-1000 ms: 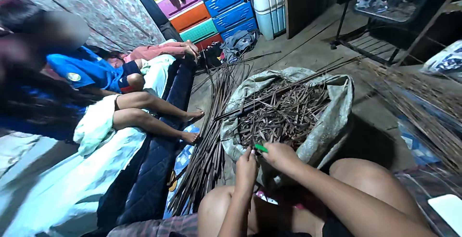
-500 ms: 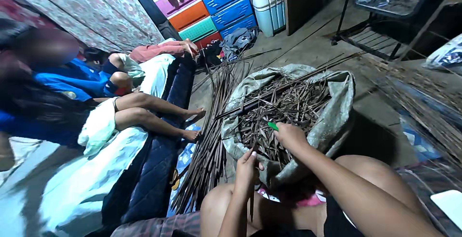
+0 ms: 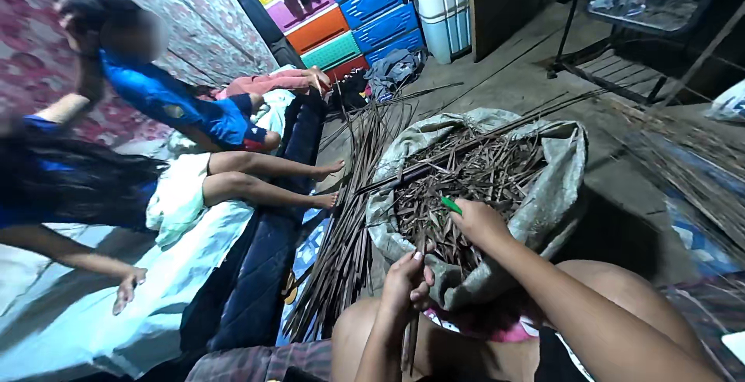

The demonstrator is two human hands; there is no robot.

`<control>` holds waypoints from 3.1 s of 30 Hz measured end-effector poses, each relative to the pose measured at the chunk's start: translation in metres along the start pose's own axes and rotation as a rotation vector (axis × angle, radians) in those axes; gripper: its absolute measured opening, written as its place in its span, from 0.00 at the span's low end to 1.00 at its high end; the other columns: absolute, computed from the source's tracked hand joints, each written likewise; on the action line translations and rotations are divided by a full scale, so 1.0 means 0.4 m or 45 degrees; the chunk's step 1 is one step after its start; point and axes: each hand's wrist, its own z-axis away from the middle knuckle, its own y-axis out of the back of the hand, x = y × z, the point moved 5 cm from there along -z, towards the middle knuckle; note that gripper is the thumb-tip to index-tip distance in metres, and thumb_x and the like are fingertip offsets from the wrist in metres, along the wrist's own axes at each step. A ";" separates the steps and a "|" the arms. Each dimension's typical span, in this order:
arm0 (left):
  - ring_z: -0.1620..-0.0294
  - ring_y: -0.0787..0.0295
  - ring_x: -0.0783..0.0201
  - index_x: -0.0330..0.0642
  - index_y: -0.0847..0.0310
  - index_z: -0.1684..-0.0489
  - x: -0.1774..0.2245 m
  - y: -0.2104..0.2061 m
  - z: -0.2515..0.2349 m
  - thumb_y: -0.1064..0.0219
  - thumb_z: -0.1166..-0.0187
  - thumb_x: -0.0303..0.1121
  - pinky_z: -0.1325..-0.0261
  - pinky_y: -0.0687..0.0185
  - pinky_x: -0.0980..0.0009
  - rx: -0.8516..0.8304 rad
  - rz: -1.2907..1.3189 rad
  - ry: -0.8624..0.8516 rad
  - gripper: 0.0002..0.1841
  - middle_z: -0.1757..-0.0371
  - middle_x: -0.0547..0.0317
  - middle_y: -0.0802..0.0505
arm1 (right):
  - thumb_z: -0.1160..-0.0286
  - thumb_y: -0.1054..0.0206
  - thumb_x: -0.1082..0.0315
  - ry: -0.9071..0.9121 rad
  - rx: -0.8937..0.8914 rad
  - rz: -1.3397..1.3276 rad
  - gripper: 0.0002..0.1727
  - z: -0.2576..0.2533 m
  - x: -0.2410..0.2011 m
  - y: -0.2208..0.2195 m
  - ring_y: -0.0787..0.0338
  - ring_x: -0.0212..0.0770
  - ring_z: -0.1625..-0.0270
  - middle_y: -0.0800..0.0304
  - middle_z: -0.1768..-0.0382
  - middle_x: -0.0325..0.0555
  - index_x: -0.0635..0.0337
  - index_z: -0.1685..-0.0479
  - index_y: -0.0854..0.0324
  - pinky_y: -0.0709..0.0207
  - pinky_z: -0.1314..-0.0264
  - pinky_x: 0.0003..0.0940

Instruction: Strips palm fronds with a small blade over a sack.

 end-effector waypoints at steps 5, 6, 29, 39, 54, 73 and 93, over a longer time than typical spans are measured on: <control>0.94 0.36 0.79 0.35 0.26 0.26 -0.018 -0.012 -0.009 0.63 0.03 0.36 0.91 0.41 0.84 -0.035 -0.063 0.014 0.23 0.81 0.61 0.16 | 0.06 0.44 0.54 0.178 -0.120 -0.593 0.24 0.034 -0.019 -0.074 0.14 0.55 0.49 0.14 0.49 0.64 0.69 0.31 0.23 0.24 0.39 0.55; 0.93 0.34 0.78 0.35 0.25 0.27 -0.022 -0.024 -0.006 0.62 0.03 0.36 0.90 0.38 0.83 -0.048 -0.078 0.018 0.23 0.80 0.60 0.14 | 0.06 0.44 0.57 0.156 -0.137 -0.670 0.23 0.033 -0.015 -0.080 0.14 0.51 0.52 0.14 0.50 0.62 0.69 0.29 0.24 0.22 0.42 0.51; 0.90 0.31 0.79 0.30 0.18 0.46 -0.075 -0.060 -0.025 0.51 0.07 0.29 0.85 0.35 0.81 -0.010 -0.426 -0.227 0.15 0.77 0.61 0.10 | 0.06 0.43 0.61 -0.056 0.136 -0.609 0.21 -0.028 0.045 0.004 0.14 0.58 0.47 0.13 0.48 0.66 0.71 0.33 0.21 0.25 0.37 0.56; 0.92 0.32 0.79 0.30 0.19 0.46 -0.092 -0.054 -0.022 0.52 0.08 0.30 0.88 0.36 0.83 -0.110 -0.294 -0.290 0.15 0.77 0.59 0.11 | 0.06 0.45 0.60 -0.104 0.399 -1.007 0.17 -0.025 0.120 0.074 0.30 0.33 0.78 0.29 0.75 0.40 0.68 0.40 0.22 0.31 0.73 0.31; 0.90 0.31 0.81 0.28 0.20 0.46 -0.100 -0.032 -0.037 0.52 0.08 0.26 0.85 0.35 0.84 -0.065 -0.268 -0.340 0.14 0.77 0.62 0.10 | 0.11 0.38 0.64 0.073 0.072 -0.751 0.14 -0.020 0.057 0.009 0.25 0.35 0.69 0.21 0.66 0.46 0.68 0.42 0.20 0.27 0.61 0.34; 0.48 0.08 0.46 0.37 0.23 0.20 -0.063 0.025 -0.114 0.49 0.06 0.39 0.37 0.18 0.46 0.278 -1.026 -0.326 0.23 0.47 0.38 0.06 | 0.09 0.44 0.55 -0.022 -0.302 0.197 0.23 0.103 -0.010 -0.087 0.10 0.64 0.37 0.11 0.43 0.64 0.59 0.24 0.29 0.22 0.34 0.66; 0.31 0.12 0.43 0.43 0.27 0.16 -0.025 0.016 -0.175 0.52 0.05 0.40 0.25 0.24 0.43 0.312 -1.181 -0.175 0.24 0.35 0.39 0.09 | 0.05 0.53 0.60 -0.246 -0.074 0.604 0.22 0.001 -0.036 -0.155 0.09 0.63 0.35 0.10 0.39 0.62 0.59 0.22 0.29 0.17 0.37 0.61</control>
